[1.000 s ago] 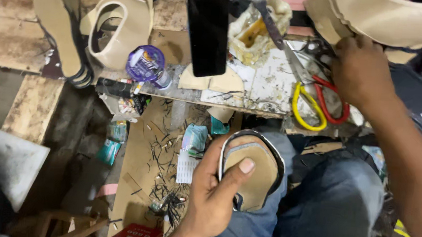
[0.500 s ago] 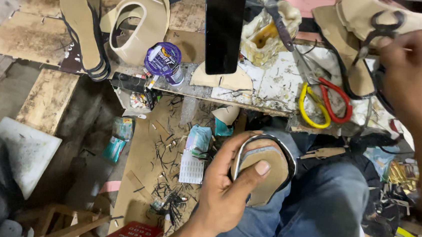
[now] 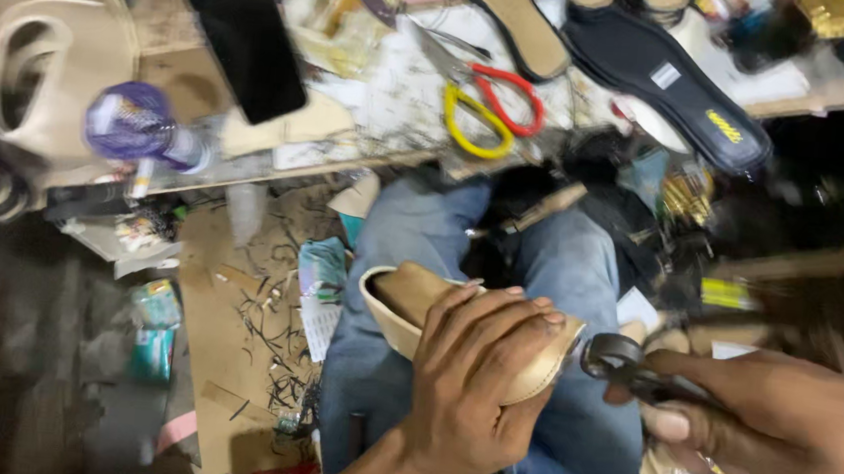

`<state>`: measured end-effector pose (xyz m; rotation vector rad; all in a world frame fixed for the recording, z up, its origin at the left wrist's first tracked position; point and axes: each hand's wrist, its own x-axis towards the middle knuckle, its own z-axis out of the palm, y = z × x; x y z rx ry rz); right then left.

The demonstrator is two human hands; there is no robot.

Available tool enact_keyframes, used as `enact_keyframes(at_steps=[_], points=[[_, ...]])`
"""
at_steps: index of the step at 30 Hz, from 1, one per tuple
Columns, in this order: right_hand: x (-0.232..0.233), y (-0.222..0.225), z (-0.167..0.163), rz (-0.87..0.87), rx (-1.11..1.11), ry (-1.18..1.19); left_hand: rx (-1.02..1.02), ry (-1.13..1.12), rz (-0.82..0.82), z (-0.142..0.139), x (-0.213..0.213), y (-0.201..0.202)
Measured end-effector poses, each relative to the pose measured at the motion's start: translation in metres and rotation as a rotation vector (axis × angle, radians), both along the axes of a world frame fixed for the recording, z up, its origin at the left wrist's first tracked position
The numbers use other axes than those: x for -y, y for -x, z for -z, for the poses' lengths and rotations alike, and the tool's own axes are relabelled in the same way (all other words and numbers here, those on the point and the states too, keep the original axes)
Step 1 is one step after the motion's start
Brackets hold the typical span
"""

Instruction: The person hammers a shoe sole to secure it, then uses pliers to press and trim the edges of the sole. They inspect the sole and upper, then use pliers to adjust the upper around the sole.

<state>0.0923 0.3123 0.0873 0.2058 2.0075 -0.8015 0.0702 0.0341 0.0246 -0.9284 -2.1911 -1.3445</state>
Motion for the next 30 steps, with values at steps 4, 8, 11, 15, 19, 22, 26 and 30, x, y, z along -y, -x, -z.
enact_keyframes(at_steps=[4,8,11,15,19,22,26,30], points=[[0.014,-0.013,-0.012,0.017,0.232,0.001,-0.043,0.066,0.070,0.013,-0.010,-0.017],[0.026,-0.010,-0.029,0.044,0.436,-0.166,-0.057,0.100,0.105,0.021,-0.013,-0.029],[0.031,-0.005,-0.036,-0.029,0.499,-0.083,-0.070,0.104,0.121,0.025,-0.012,-0.034],[0.042,0.005,-0.051,-0.048,0.579,-0.261,-0.082,0.110,0.128,0.026,-0.009,-0.039],[0.063,0.007,-0.068,-0.077,0.492,-0.334,-0.058,0.083,0.130,0.022,-0.007,-0.035],[0.084,-0.010,-0.061,-0.034,0.074,-0.392,-0.022,0.033,0.097,0.013,-0.001,-0.026],[0.089,-0.023,-0.034,-0.095,-0.410,-0.257,0.055,-0.058,0.054,-0.005,0.020,-0.013],[0.101,-0.007,0.012,-0.101,-0.520,-0.362,0.145,-0.119,0.067,-0.016,0.045,0.002]])
